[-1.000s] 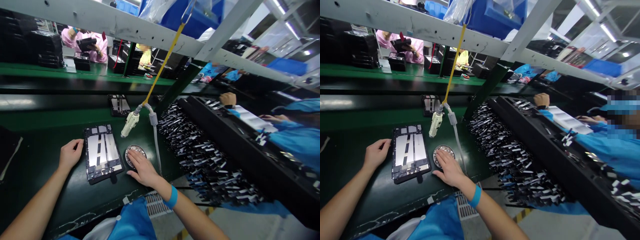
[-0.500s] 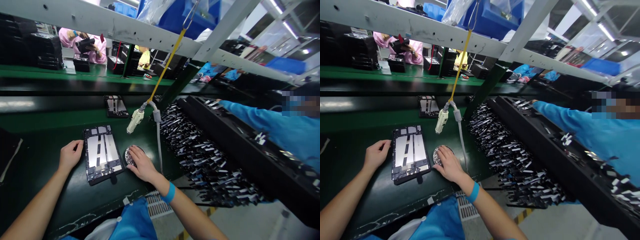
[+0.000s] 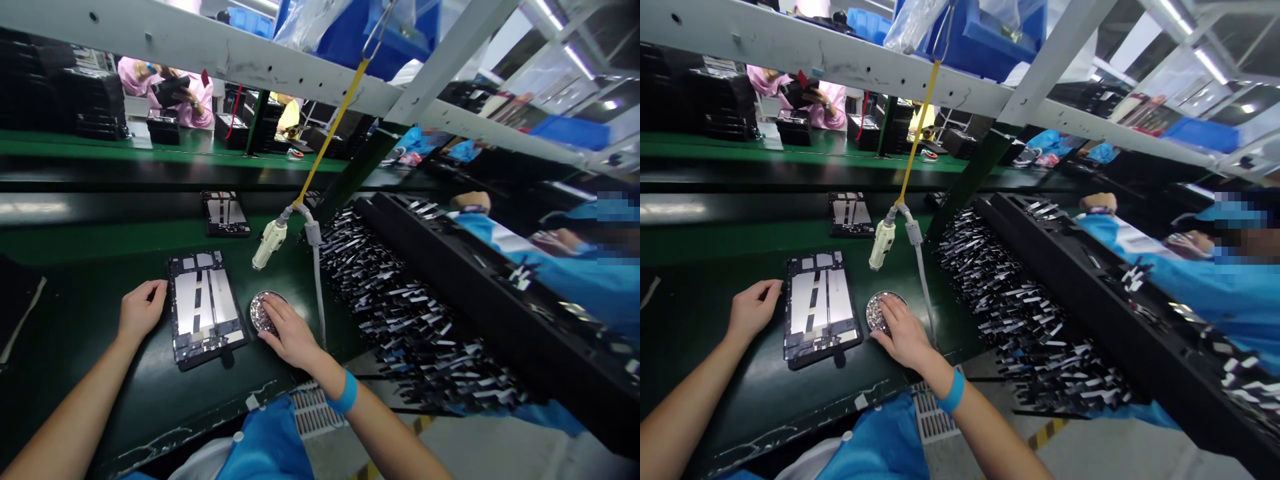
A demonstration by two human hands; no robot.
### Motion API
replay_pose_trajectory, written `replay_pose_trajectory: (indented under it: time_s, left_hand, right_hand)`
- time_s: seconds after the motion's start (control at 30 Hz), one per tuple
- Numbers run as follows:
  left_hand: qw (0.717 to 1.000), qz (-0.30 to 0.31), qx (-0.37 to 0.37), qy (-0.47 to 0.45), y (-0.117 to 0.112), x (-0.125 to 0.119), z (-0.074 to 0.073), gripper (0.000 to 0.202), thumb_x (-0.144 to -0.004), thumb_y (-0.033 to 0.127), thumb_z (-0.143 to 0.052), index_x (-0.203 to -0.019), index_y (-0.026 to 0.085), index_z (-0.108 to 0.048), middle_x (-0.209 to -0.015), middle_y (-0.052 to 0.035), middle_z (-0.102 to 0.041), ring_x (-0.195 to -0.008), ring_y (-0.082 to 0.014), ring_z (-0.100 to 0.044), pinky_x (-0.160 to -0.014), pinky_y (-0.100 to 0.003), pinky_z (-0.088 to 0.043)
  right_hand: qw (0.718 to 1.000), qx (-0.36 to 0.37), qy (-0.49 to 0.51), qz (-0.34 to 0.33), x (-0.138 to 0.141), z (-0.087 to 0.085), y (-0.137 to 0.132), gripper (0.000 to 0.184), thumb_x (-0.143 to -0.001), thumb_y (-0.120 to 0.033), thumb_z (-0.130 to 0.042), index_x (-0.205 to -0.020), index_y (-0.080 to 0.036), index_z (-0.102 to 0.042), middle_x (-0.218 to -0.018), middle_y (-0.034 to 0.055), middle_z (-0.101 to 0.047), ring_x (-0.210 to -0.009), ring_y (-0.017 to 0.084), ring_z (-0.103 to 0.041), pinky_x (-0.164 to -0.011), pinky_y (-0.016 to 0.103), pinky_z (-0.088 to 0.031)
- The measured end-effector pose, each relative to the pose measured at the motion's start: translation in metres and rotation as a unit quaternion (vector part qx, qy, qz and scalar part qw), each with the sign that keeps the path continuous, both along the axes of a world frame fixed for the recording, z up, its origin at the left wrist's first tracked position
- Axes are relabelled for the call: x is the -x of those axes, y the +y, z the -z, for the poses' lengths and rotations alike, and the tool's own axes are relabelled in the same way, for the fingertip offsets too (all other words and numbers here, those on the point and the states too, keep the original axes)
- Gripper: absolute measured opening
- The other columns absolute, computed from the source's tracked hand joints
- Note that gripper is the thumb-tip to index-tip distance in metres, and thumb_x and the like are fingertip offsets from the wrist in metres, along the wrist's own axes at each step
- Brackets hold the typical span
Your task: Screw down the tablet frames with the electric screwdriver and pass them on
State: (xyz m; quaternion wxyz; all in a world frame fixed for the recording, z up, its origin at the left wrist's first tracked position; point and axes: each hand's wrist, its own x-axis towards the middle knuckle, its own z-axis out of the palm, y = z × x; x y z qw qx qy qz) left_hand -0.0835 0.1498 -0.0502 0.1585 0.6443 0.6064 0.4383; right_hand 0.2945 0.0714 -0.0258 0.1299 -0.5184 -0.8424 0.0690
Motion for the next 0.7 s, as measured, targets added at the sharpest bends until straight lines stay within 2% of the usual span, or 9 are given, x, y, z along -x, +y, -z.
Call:
replay_pose_trajectory:
  time_s: [0.1, 0.23, 0.37, 0.43, 0.57, 0.7]
  left_hand:
    - [1.000, 0.000, -0.001, -0.002, 0.000, -0.001, 0.000, 0.034, -0.095, 0.047, -0.056, -0.093, 0.022, -0.079, -0.089, -0.0031, -0.079, -0.082, -0.0217, -0.074, -0.076, -0.029, -0.054]
    - [1.000, 0.000, -0.001, -0.003, 0.000, 0.000, 0.001, 0.034, -0.096, 0.047, -0.056, -0.093, 0.022, -0.079, -0.089, -0.0032, -0.079, -0.083, -0.0222, -0.074, -0.076, -0.030, -0.054]
    - [1.000, 0.004, 0.000, -0.004, 0.000, 0.000, 0.001, 0.034, -0.095, 0.047, -0.056, -0.094, 0.022, -0.079, -0.089, -0.0028, -0.079, -0.082, -0.0218, -0.074, -0.077, -0.030, -0.054]
    - [1.000, 0.003, 0.000, -0.004, 0.000, 0.000, 0.001, 0.034, -0.095, 0.047, -0.056, -0.094, 0.022, -0.079, -0.089, -0.0027, -0.079, -0.082, -0.0217, -0.074, -0.077, -0.030, -0.054]
    - [1.000, -0.003, 0.000, -0.005, 0.000, 0.000, 0.001, 0.035, -0.095, 0.048, -0.055, -0.093, 0.022, -0.079, -0.087, -0.0029, -0.079, -0.081, -0.0221, -0.074, -0.076, -0.030, -0.054]
    - [1.000, 0.000, 0.002, -0.006, 0.001, 0.000, 0.001, 0.034, -0.095, 0.047, -0.056, -0.094, 0.022, -0.080, -0.089, -0.0028, -0.079, -0.083, -0.0221, -0.074, -0.078, -0.030, -0.054]
  right_hand:
    - [1.000, -0.001, -0.011, 0.003, 0.003, 0.000, -0.001, 0.067, -0.099, -0.048, -0.059, -0.150, -0.005, -0.050, -0.157, 0.0257, -0.049, -0.150, 0.040, -0.044, -0.124, 0.062, -0.040]
    - [0.997, 0.012, -0.011, -0.073, 0.009, 0.000, -0.011, 0.070, -0.100, -0.053, -0.057, -0.152, -0.008, -0.048, -0.160, 0.0230, -0.048, -0.151, 0.037, -0.044, -0.125, 0.059, -0.040]
    - [0.995, 0.015, -0.011, -0.098, 0.010, 0.000, -0.018, 0.073, -0.101, -0.054, -0.055, -0.156, -0.008, -0.043, -0.162, 0.0229, -0.045, -0.154, 0.036, -0.040, -0.125, 0.060, -0.040]
    - [0.996, 0.011, -0.018, -0.082, 0.009, 0.001, -0.016, 0.073, -0.100, -0.053, -0.056, -0.156, -0.007, -0.042, -0.162, 0.0239, -0.044, -0.154, 0.037, -0.039, -0.125, 0.061, -0.040]
    - [1.000, -0.007, -0.019, -0.009, 0.004, 0.001, -0.006, 0.064, -0.101, -0.048, -0.057, -0.149, -0.006, -0.051, -0.156, 0.0248, -0.051, -0.148, 0.038, -0.048, -0.123, 0.060, -0.043]
    - [1.000, -0.010, -0.011, 0.012, 0.002, -0.003, 0.000, 0.061, -0.101, -0.046, -0.057, -0.147, -0.006, -0.053, -0.153, 0.0241, -0.054, -0.145, 0.038, -0.050, -0.121, 0.058, -0.045]
